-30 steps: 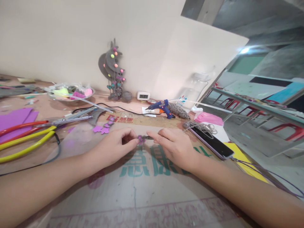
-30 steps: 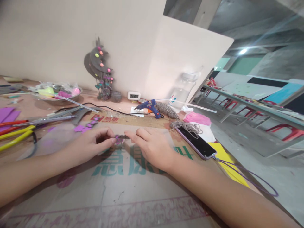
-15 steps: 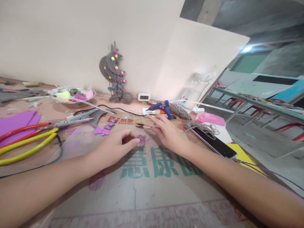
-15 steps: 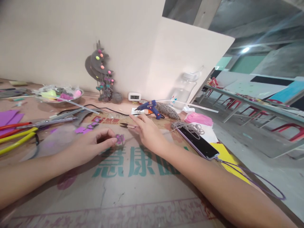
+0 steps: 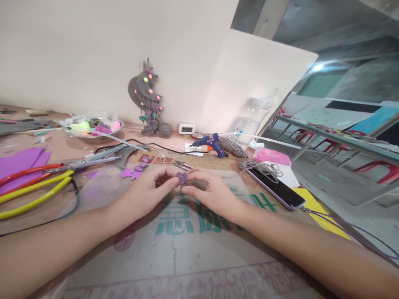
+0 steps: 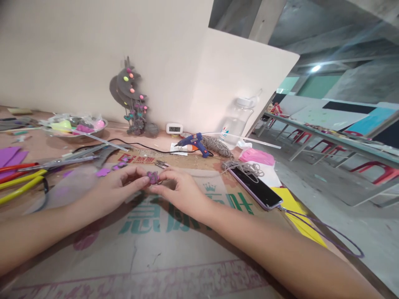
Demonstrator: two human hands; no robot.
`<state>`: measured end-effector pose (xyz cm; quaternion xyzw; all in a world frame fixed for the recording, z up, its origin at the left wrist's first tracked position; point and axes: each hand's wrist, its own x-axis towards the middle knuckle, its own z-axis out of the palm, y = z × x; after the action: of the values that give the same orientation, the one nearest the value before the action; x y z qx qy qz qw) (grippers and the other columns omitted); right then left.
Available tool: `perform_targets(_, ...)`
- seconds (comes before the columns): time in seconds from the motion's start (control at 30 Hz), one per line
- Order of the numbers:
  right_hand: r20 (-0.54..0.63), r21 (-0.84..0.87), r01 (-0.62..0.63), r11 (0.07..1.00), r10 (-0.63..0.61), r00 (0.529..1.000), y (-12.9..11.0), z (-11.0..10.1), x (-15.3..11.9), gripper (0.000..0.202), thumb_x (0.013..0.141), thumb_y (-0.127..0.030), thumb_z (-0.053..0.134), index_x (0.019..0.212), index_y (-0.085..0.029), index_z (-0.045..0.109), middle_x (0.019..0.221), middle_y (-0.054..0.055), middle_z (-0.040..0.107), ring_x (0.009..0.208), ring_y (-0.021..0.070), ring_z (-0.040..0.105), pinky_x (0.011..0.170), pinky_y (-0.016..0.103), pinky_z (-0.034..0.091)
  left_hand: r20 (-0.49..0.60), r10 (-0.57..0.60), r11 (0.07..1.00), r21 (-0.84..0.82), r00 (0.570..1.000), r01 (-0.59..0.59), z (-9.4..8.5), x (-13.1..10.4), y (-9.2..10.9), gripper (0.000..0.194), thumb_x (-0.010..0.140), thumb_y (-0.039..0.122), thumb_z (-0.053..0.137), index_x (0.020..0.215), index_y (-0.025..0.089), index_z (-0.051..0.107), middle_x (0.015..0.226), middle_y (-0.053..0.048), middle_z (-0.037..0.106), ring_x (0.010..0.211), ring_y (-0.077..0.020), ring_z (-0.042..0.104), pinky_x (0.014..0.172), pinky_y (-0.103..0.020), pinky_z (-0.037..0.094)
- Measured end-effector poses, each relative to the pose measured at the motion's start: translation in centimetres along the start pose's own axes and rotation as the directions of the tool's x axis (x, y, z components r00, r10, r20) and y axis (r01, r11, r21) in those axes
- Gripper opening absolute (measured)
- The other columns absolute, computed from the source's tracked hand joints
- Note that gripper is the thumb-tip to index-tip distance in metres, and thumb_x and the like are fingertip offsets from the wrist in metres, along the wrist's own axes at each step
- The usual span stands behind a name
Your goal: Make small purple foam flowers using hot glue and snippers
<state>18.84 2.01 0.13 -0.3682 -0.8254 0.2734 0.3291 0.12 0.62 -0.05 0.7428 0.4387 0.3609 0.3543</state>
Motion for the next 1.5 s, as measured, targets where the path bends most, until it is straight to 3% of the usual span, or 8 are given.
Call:
perform_targets(0.27, -0.054, 0.052, -0.108, 0.993, 0.11, 0.992, -0.5, -0.2, -0.4, 0.009, 0.081, -0.024, 0.053, 0.079, -0.018, 0.059, 0.079, 0.0, 0.061, 0.078, 0.0126, 0.056, 0.075, 0.026, 0.043, 0.066, -0.013, 0.986, 0.164, 0.998, 0.002, 0.0, -0.1, 0.2, 0.018, 0.082, 0.031, 0.047, 0.07, 0.018, 0.052, 0.066, 0.003, 0.051, 0.064, -0.0125, 0.047, 0.056, -0.023, 0.035)
perform_targets(0.53, -0.052, -0.019, -0.11, 0.994, 0.109, 0.993, -0.5, -0.2, -0.6, 0.011, 0.082, -0.025, 0.051, 0.079, -0.019, 0.059, 0.078, -0.001, 0.062, 0.076, 0.0125, 0.056, 0.073, 0.025, 0.043, 0.009, 0.01, 0.999, -0.054, 1.0, -0.009, 0.1, -0.2, 0.5, 0.016, 0.083, 0.032, 0.047, 0.083, 0.019, 0.056, 0.076, 0.002, 0.058, 0.069, -0.0122, 0.055, 0.059, -0.022, 0.042)
perform_targets(0.7, -0.044, -0.004, -0.142, 0.99, 0.141, 0.989, -0.4, -0.3, -0.6, 0.016, 0.085, -0.029, 0.048, 0.076, -0.019, 0.058, 0.066, -0.002, 0.058, 0.063, 0.0108, 0.053, 0.064, 0.024, 0.042, -0.011, -0.002, 0.999, -0.043, 1.0, 0.002, 0.0, -0.2, 0.4, 0.014, 0.082, 0.029, 0.05, 0.08, 0.019, 0.058, 0.073, 0.003, 0.06, 0.065, -0.0111, 0.055, 0.058, -0.021, 0.042)
perform_targets(0.87, -0.072, 0.058, -0.167, 0.984, 0.171, 0.983, -0.7, -0.2, -1.1, 0.013, 0.088, -0.029, 0.043, 0.089, -0.02, 0.052, 0.062, -0.004, 0.055, 0.058, 0.0102, 0.053, 0.055, 0.022, 0.041, -0.035, -0.062, 0.998, -0.031, 0.997, 0.061, -0.1, -0.1, 0.4, 0.015, 0.08, 0.031, 0.051, 0.079, 0.018, 0.06, 0.072, 0.002, 0.061, 0.063, -0.0109, 0.054, 0.055, -0.021, 0.041)
perform_targets(1.23, 0.17, -0.043, 0.008, 0.999, -0.001, 0.986, -1.3, 0.2, -1.7, 0.009, 0.088, -0.02, 0.041, 0.088, -0.021, 0.05, 0.08, 0.0, 0.062, 0.072, 0.0109, 0.059, 0.07, 0.025, 0.046, -0.041, -0.045, 0.999, -0.024, 0.998, 0.044, -0.2, 0.2, 0.2, 0.016, 0.079, 0.03, 0.051, 0.073, 0.018, 0.059, 0.068, 0.002, 0.061, 0.063, -0.0129, 0.055, 0.057, -0.023, 0.042)
perform_targets(1.33, 0.094, -0.004, 0.029, 1.0, -0.029, 0.995, -1.0, 0.2, -1.9, 0.007, 0.087, -0.024, 0.045, 0.093, -0.02, 0.043, 0.083, 0.001, 0.059, 0.076, 0.012, 0.058, 0.072, 0.027, 0.046, -0.038, -0.038, 0.998, -0.041, 0.999, 0.037, -0.2, 0.2, 0.2, 0.016, 0.079, 0.031, 0.051, 0.075, 0.018, 0.06, 0.071, 0.001, 0.063, 0.065, -0.0131, 0.056, 0.057, -0.023, 0.043)
perform_targets(1.5, -0.141, -0.021, -0.019, 1.0, 0.016, 0.99, -0.3, -0.2, -1.6, 0.018, 0.089, -0.03, 0.042, 0.104, -0.02, 0.043, 0.093, 0.005, 0.057, 0.085, 0.0137, 0.055, 0.076, 0.029, 0.045, -0.031, -0.041, 0.996, -0.075, 0.999, 0.039, -0.2, 0.1, 0.2, 0.016, 0.08, 0.032, 0.052, 0.077, 0.018, 0.059, 0.073, 0.002, 0.063, 0.063, -0.0118, 0.056, 0.058, -0.022, 0.043)
